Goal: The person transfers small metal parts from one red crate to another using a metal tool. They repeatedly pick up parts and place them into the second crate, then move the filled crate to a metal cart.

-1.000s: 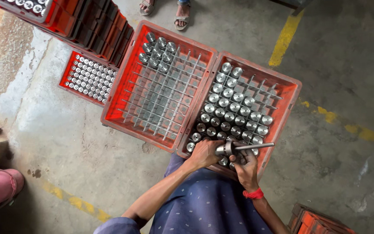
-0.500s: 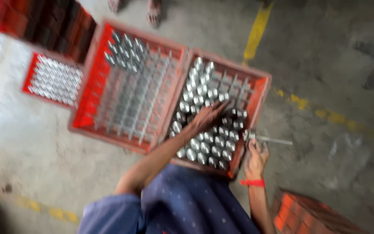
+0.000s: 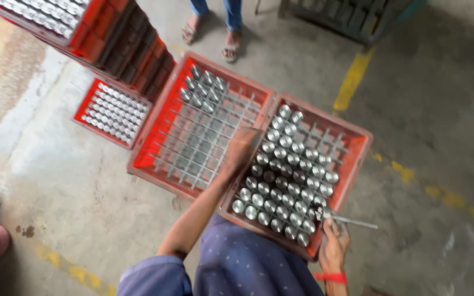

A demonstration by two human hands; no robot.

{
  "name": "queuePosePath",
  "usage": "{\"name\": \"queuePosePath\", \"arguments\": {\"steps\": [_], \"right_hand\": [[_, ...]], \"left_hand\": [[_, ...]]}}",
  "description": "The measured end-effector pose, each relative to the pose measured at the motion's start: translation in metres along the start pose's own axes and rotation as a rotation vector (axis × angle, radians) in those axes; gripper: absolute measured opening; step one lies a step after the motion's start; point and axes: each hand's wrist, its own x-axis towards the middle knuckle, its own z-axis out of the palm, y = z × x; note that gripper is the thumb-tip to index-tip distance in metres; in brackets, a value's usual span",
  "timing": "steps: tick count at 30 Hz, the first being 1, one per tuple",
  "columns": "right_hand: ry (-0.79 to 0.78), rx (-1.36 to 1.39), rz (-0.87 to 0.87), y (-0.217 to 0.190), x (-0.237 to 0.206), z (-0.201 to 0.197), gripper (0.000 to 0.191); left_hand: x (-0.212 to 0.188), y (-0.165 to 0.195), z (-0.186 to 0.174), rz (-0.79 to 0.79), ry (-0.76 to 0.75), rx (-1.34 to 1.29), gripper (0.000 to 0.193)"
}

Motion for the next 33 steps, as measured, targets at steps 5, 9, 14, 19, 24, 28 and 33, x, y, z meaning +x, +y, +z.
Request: {"name": "queuePosePath", "arguments": {"steps": [5,9,14,19,24,28,33], "right_hand": [[-0.094,-0.056,-0.038,0.016,-0.003,-0.016,0.032],[-0.095,-0.111,-0.038,0.030,-0.001,-0.011,0.038],[-0.142,-0.154,-0.006,0.025,-0.015,-0.007,0.037],[-0.076,-0.176,0.059,0.019,-0.033,-0.001,0.033],[-0.219,-0.196,0.035,0.023,-0.022,0.045,0.039],[-0.294,-0.125,0.000,0.011,-0.019,0.071,0.040],[-0.318,-0.232,-0.043,-0.010,-0.033,0.079,0.039]], "left_hand": [[0.009,-0.092,-0.064,-0.272,0.139,0.464,0.045],[0.027,-0.109,-0.077,-0.168,0.145,0.498,0.056],[0.026,-0.088,-0.107,-0.175,0.068,0.327,0.051],[-0.010,-0.061,-0.128,-0.044,0.345,-0.290,0.047],[-0.057,-0.016,-0.015,-0.656,-0.154,-0.988,0.011],[-0.120,0.040,0.018,-0.378,-0.209,-0.869,0.036],[-0.138,0.099,0.004,-0.289,-0.483,-0.225,0.053]]}}
